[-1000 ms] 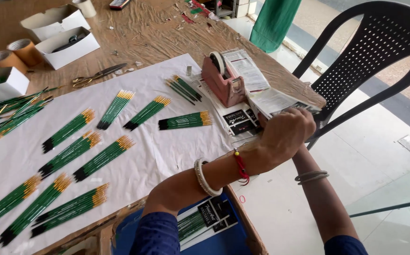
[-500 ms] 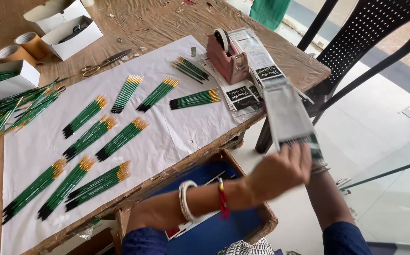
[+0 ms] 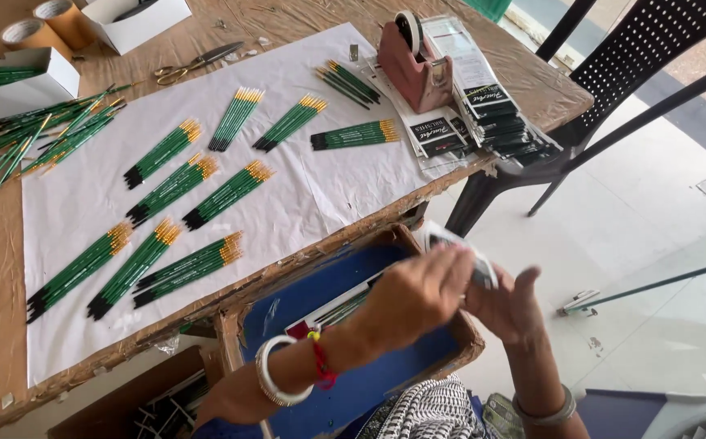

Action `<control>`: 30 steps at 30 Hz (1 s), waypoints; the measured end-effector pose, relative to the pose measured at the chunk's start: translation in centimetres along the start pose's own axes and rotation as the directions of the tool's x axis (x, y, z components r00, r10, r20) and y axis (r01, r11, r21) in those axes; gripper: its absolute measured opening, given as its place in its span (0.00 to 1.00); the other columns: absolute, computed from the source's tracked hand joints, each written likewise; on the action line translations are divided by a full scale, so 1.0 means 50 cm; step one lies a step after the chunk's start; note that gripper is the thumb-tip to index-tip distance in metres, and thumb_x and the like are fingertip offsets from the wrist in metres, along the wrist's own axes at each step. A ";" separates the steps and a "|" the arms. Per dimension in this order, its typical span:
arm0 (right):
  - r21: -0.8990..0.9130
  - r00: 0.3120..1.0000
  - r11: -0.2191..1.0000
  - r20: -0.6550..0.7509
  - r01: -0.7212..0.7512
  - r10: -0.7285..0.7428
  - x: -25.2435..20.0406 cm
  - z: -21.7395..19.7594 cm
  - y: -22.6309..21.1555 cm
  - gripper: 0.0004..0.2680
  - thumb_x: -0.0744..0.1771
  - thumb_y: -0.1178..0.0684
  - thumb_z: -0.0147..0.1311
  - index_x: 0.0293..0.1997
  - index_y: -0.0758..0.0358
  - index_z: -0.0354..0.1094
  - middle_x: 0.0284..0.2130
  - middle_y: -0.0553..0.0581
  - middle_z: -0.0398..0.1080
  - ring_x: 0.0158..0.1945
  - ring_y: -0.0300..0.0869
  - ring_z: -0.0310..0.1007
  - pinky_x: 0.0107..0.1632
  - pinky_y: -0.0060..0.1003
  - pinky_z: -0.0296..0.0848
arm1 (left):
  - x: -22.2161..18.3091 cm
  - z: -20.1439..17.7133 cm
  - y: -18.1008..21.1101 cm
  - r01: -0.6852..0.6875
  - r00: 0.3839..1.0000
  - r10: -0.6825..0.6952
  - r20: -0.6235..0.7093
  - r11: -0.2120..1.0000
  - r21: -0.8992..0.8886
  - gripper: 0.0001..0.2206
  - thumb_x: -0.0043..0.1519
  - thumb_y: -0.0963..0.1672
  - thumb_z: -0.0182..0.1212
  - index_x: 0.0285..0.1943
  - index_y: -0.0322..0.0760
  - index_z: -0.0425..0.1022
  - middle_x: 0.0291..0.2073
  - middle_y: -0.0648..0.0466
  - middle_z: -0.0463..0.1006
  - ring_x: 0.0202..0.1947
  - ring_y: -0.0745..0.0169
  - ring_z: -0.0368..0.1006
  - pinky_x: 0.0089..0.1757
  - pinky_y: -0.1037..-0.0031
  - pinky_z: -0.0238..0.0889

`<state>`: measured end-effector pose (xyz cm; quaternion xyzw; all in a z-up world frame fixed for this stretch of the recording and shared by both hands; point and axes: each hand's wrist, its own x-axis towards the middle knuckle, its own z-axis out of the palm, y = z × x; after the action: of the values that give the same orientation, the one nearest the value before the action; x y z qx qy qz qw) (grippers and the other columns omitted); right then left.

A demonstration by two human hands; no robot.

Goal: The person places paintbrushes into individual plastic sleeves, seals the adhesive strips on the sleeves, and places the packaged brushes into a box.

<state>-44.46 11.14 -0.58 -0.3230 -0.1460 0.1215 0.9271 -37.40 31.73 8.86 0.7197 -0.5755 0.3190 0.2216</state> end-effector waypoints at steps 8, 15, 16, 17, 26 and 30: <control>-0.428 0.830 0.903 -0.486 0.049 -0.275 0.036 -0.050 0.010 0.19 0.69 0.56 0.58 0.65 0.76 0.60 0.50 0.65 0.74 0.47 0.46 0.77 0.51 0.43 0.78 | -0.213 -0.077 0.100 0.100 0.915 0.089 0.392 0.894 -0.437 0.21 0.61 0.49 0.69 0.58 0.32 0.79 0.59 0.29 0.74 0.60 0.32 0.72 0.56 0.49 0.66; -0.662 0.978 0.732 -0.210 -0.157 0.020 0.062 0.010 0.171 0.17 0.67 0.62 0.56 0.64 0.68 0.61 0.49 0.57 0.77 0.52 0.41 0.76 0.54 0.40 0.77 | -0.252 -0.021 -0.006 0.460 0.715 -0.671 0.195 0.242 -0.855 0.26 0.63 0.50 0.67 0.71 0.41 0.71 0.69 0.34 0.66 0.67 0.44 0.68 0.63 0.60 0.65; -0.660 0.980 0.733 -0.191 -0.163 0.046 0.078 0.033 0.180 0.17 0.67 0.62 0.56 0.64 0.68 0.61 0.49 0.57 0.77 0.52 0.41 0.76 0.54 0.40 0.77 | -0.258 -0.017 -0.007 0.467 0.699 -0.692 0.182 0.249 -0.848 0.26 0.63 0.50 0.67 0.71 0.41 0.71 0.69 0.34 0.66 0.67 0.44 0.68 0.63 0.60 0.65; -0.648 0.978 0.738 -0.197 -0.188 0.076 0.094 0.054 0.187 0.18 0.66 0.62 0.55 0.64 0.66 0.60 0.49 0.55 0.76 0.52 0.39 0.75 0.54 0.39 0.76 | -0.261 -0.013 -0.009 0.459 0.648 -0.742 0.171 0.202 -0.865 0.24 0.64 0.45 0.66 0.71 0.40 0.71 0.65 0.38 0.72 0.63 0.49 0.72 0.60 0.64 0.69; -0.932 0.925 0.362 -0.161 -0.027 -0.344 0.182 0.097 0.207 0.12 0.73 0.51 0.45 0.35 0.68 0.65 0.26 0.52 0.64 0.31 0.33 0.60 0.34 0.32 0.62 | -0.281 -0.070 -0.026 0.504 0.752 -0.635 0.176 0.382 -0.775 0.18 0.62 0.36 0.67 0.61 0.31 0.72 0.53 0.45 0.81 0.55 0.56 0.80 0.54 0.72 0.75; -0.981 0.958 0.192 -0.031 0.025 -0.285 0.216 0.122 0.202 0.15 0.72 0.50 0.46 0.27 0.69 0.65 0.18 0.55 0.57 0.22 0.38 0.55 0.27 0.36 0.59 | -0.299 -0.125 -0.048 0.662 0.709 -0.591 0.385 0.368 -0.653 0.13 0.59 0.38 0.71 0.50 0.28 0.75 0.42 0.43 0.83 0.43 0.55 0.83 0.42 0.69 0.75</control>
<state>-37.87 25.72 -0.36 -0.8268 -0.1248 -0.1260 0.5338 -38.36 46.86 2.66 0.7344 -0.3444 -0.0899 0.5780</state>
